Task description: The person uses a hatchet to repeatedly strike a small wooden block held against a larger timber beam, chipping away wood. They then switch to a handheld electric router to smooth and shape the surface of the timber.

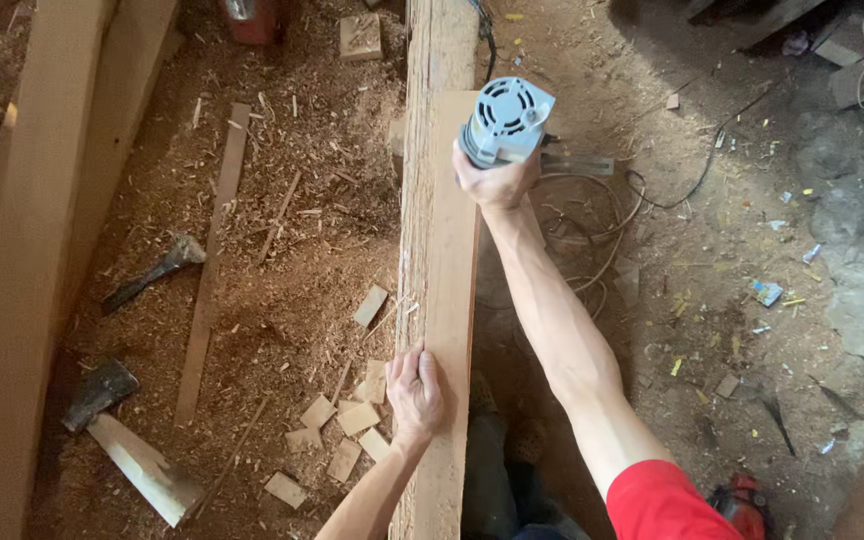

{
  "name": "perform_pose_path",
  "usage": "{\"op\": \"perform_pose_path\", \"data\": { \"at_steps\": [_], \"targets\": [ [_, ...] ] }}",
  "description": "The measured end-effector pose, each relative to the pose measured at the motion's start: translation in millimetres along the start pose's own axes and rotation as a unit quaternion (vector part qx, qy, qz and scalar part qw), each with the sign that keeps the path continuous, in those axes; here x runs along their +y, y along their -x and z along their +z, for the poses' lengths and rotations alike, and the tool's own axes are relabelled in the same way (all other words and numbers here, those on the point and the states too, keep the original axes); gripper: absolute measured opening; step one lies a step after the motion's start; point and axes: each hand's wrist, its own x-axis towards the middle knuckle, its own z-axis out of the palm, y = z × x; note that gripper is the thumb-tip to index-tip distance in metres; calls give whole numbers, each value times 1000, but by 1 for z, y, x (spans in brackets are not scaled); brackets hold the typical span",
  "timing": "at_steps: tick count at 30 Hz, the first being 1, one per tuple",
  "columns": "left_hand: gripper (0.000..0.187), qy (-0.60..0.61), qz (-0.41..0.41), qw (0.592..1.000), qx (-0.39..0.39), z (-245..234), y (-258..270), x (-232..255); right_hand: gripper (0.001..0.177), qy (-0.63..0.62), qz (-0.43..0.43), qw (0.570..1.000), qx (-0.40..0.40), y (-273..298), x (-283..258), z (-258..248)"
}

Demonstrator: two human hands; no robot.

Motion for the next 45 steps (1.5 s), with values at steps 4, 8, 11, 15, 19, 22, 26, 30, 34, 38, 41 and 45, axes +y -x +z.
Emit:
{"op": "perform_pose_path", "data": {
  "at_steps": [4,8,11,15,19,22,26,30,34,38,41,45],
  "targets": [
    [39,-9,58,998,35,-1,-5,4,73,34,-12,999,-6,-13,17,10],
    [35,-70,80,993,44,-2,-4,12,84,42,22,999,2,-12,30,14],
    [32,-77,50,995,29,-2,-6,12,81,-72,50,995,-38,-12,27,15],
    [30,-40,74,995,48,0,-7,6,59,46,103,990,-84,27,-38,-28],
    [32,37,30,998,31,-1,-10,-1,47,-12,122,982,-141,89,-144,-104],
    [34,88,33,994,48,-3,-7,-1,48,-37,154,970,-186,123,-195,-140],
    [35,91,-5,995,40,-2,-9,-2,50,-36,165,966,-194,144,-193,-149],
    [33,65,31,996,51,1,-8,-3,51,-31,149,974,-167,142,-162,-129],
    [33,41,42,997,45,-2,-4,1,53,-31,117,982,-142,121,-119,-99],
    [31,10,30,999,21,-7,-5,11,54,-23,63,994,-88,71,-69,-55],
    [28,-6,37,999,33,-9,-4,15,55,-10,18,1000,-20,20,-32,-17],
    [28,0,46,998,41,-9,-8,17,60,76,-1,997,12,-23,-3,10]
  ]
}}
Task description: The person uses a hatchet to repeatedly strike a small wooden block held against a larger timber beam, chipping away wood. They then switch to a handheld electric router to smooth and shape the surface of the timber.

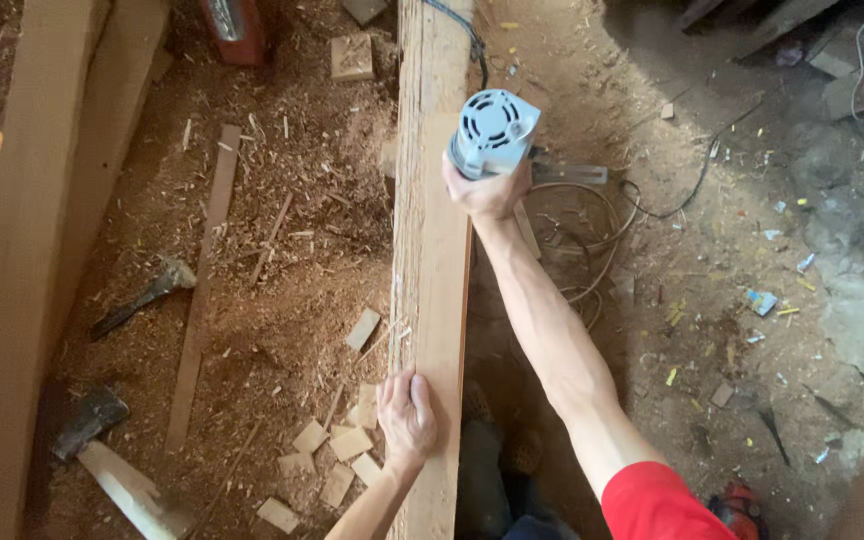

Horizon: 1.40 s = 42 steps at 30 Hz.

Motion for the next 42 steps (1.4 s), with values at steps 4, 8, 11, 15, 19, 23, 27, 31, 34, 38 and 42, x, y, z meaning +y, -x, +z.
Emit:
{"op": "perform_pose_path", "data": {
  "at_steps": [4,8,11,15,19,23,27,31,34,38,42],
  "targets": [
    [31,5,10,1000,3,-3,-4,2,58,-44,3,999,-18,-13,13,12],
    [30,-10,-2,1000,1,1,-8,2,62,-8,21,1000,3,-22,23,26],
    [32,-11,12,1000,7,2,-10,1,70,-28,3,1000,-3,-31,36,36],
    [33,-6,-7,1000,-22,2,-10,-1,82,-26,11,999,14,-34,55,52],
    [31,-15,1,1000,-14,3,-11,1,83,-13,5,1000,16,-43,64,59],
    [28,-32,17,999,10,5,-15,2,80,-32,25,998,-39,-47,65,53],
    [25,-8,19,1000,13,8,-14,-4,75,-38,8,997,-73,-6,27,14],
    [27,57,-39,998,0,11,-16,-17,52,-22,38,990,-135,64,-86,-92],
    [29,97,-41,994,13,13,-16,-22,24,-151,86,970,-172,98,-170,-167],
    [36,106,-45,993,9,14,-17,-24,30,-104,138,955,-243,151,-221,-228],
    [37,133,-57,989,20,14,-14,-20,34,-90,153,951,-252,192,-212,-237]
  ]
}}
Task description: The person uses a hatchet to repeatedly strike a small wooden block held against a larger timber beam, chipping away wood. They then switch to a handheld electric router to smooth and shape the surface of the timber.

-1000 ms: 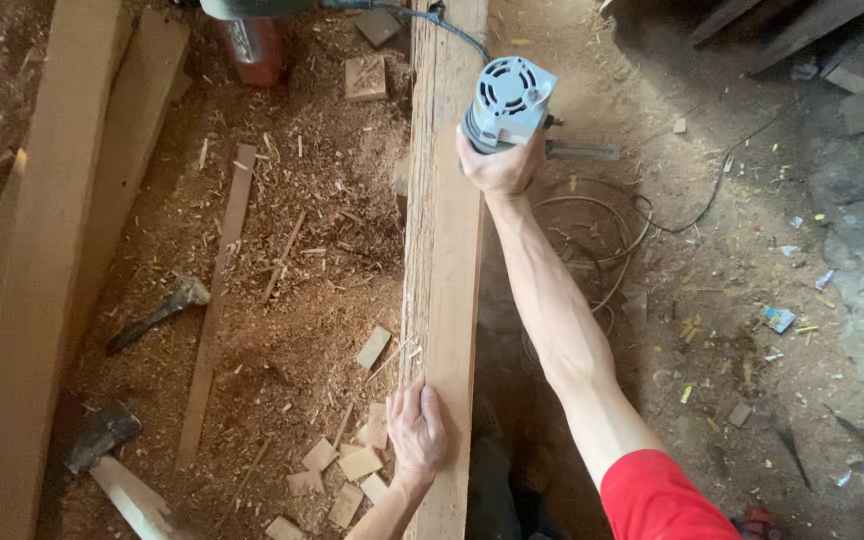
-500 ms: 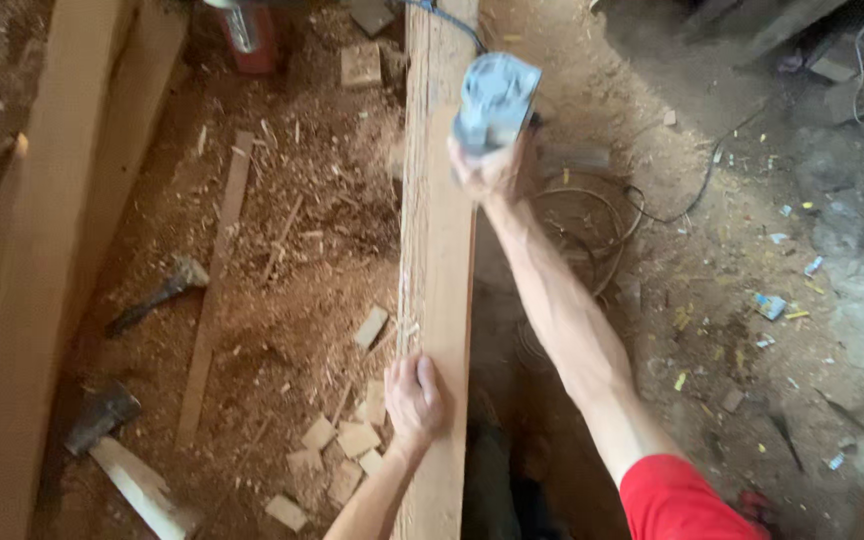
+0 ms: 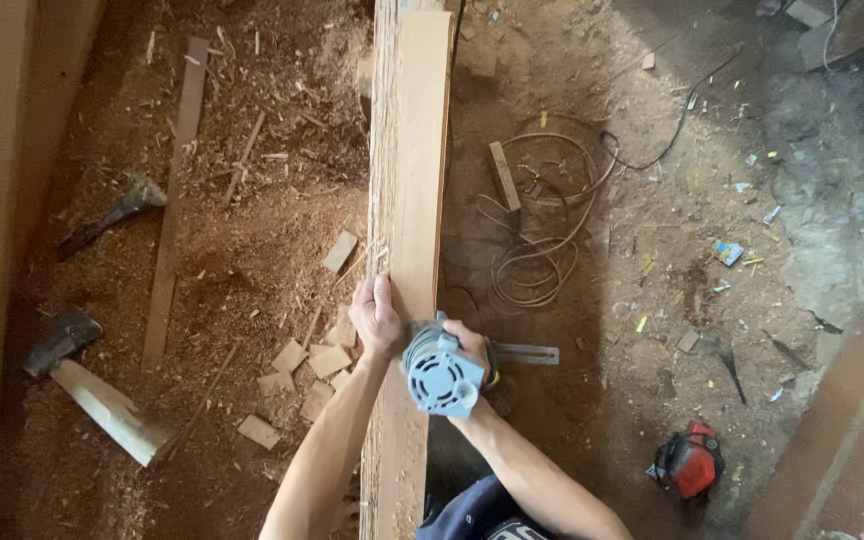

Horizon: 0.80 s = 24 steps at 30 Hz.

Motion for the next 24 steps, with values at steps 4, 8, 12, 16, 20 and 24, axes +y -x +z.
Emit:
{"op": "perform_pose_path", "data": {
  "at_steps": [4,8,12,16,20,24],
  "targets": [
    [36,12,36,999,10,2,-2,-7,38,8,-10,1000,22,-7,27,12],
    [33,10,38,999,15,4,-1,-14,43,21,-35,998,41,-37,53,23],
    [33,7,33,999,9,2,2,-10,47,36,-69,994,77,-86,92,41],
    [31,-5,42,999,16,4,-1,-6,52,59,-98,987,114,-144,139,54],
    [30,-28,39,999,12,5,-3,-10,57,81,-112,982,131,-194,155,53],
    [30,-71,72,995,17,11,-6,-18,67,44,-86,988,120,-170,123,36]
  ]
}}
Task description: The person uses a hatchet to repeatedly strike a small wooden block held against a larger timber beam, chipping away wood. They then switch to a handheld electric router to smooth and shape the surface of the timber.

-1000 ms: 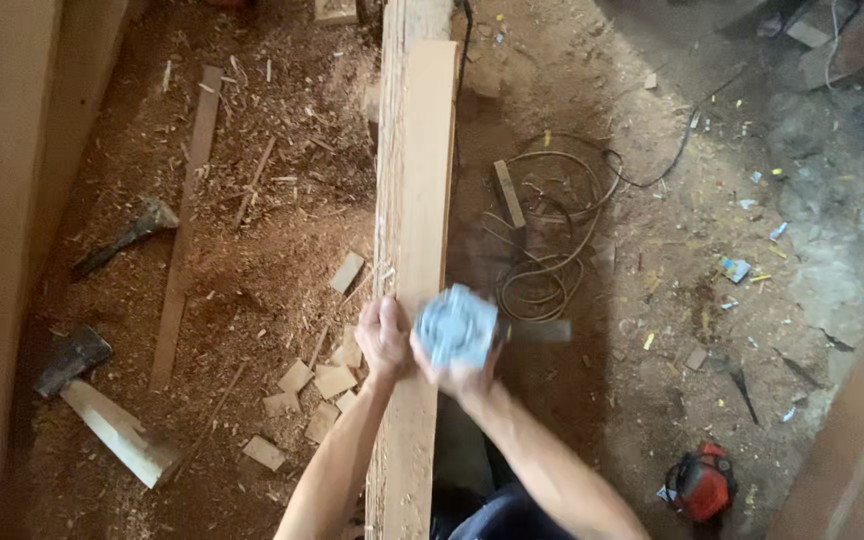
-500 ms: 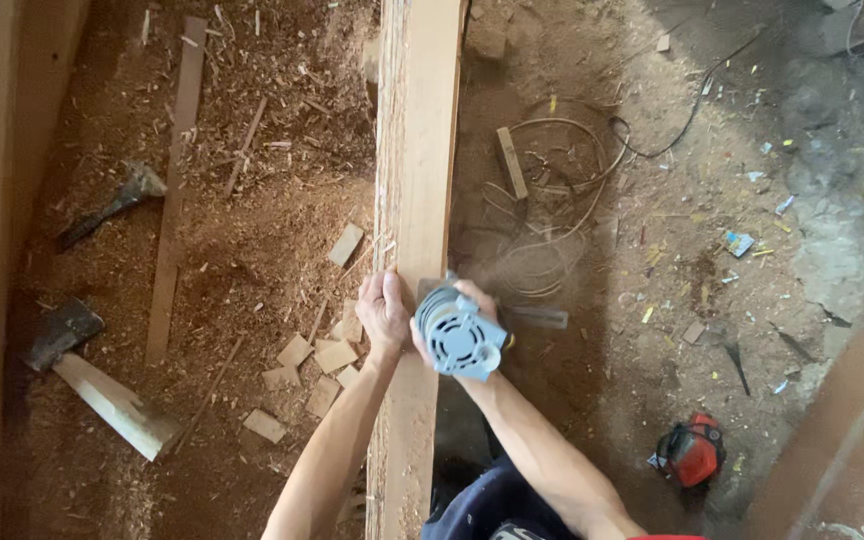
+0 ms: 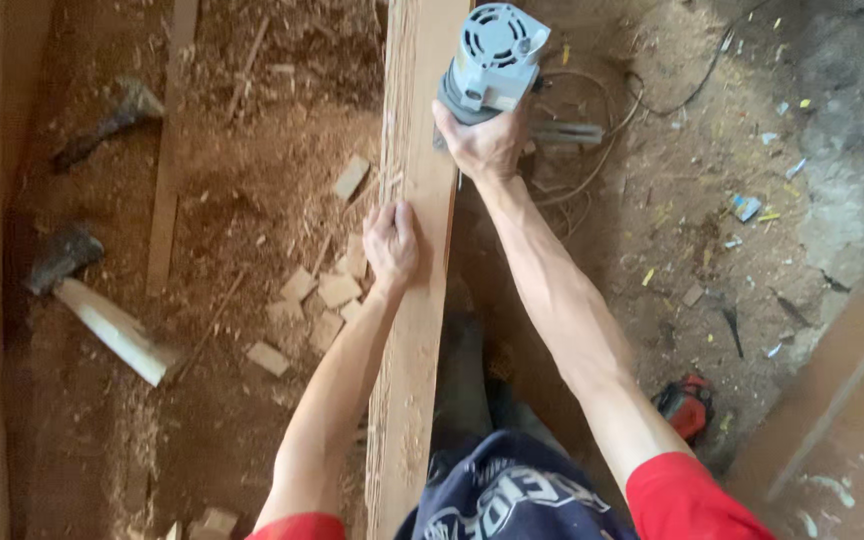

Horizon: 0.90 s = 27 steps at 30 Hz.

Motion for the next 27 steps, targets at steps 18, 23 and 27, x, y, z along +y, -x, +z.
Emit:
{"op": "perform_pose_path", "data": {
  "at_steps": [18,23,27],
  "targets": [
    [18,-284,152,944,-72,-172,384,-38,52,-32,80,992,-92,379,-228,-163],
    [27,-250,75,961,-86,-168,380,-33,46,-46,78,994,-62,378,-224,-145],
    [27,-309,126,938,-98,-172,386,-32,41,-53,67,995,-56,360,-198,-124]
  ]
}}
